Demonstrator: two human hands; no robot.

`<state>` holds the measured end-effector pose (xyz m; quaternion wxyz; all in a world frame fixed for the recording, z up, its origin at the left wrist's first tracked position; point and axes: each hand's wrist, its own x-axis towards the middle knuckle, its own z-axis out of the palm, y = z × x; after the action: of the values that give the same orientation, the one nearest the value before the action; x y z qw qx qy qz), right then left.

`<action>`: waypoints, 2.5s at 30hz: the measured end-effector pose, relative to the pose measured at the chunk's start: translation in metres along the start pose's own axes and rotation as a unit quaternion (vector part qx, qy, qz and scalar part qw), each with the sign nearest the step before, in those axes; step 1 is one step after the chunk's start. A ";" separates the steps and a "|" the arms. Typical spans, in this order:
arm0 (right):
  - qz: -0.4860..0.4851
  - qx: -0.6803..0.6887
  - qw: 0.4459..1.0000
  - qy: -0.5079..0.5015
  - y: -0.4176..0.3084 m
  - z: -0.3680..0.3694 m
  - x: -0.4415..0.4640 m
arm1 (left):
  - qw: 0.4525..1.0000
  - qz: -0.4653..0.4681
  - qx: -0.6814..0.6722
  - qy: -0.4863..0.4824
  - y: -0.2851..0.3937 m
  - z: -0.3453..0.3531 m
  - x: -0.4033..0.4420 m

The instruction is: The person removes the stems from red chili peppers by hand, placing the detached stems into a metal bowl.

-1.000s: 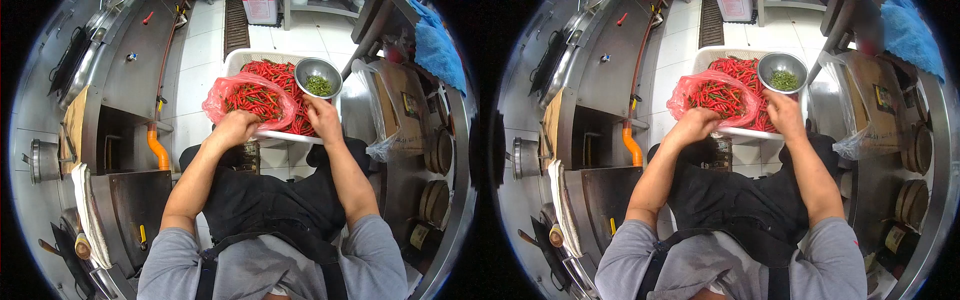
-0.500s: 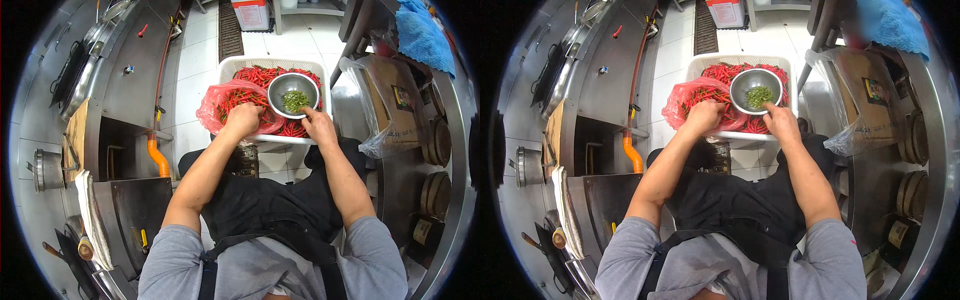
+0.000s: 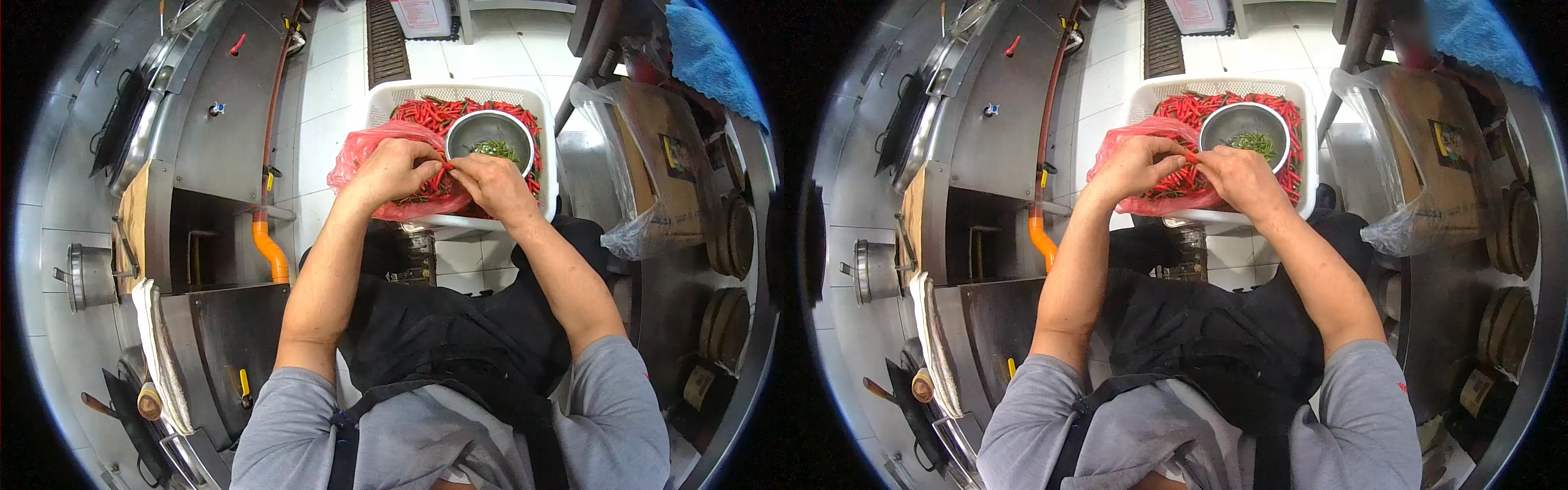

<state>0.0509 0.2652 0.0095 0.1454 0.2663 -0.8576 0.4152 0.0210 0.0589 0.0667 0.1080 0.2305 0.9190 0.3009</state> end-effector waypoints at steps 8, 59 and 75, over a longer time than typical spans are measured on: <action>0.157 0.171 0.973 -0.010 0.009 0.011 -0.010 | 0.955 -0.148 -0.241 0.085 -0.008 0.034 -0.001; 0.121 0.100 0.983 0.091 0.021 -0.010 -0.022 | 0.975 -0.166 0.044 0.140 -0.038 0.078 -0.005; 0.347 0.485 0.800 0.063 0.032 0.005 -0.035 | 0.935 0.131 -0.106 0.312 0.028 0.128 -0.014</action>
<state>0.0613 0.2894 -0.0302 -0.1027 -0.0406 -0.5679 0.8157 0.0862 0.1369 -0.0178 -0.2004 0.2301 0.8310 0.4652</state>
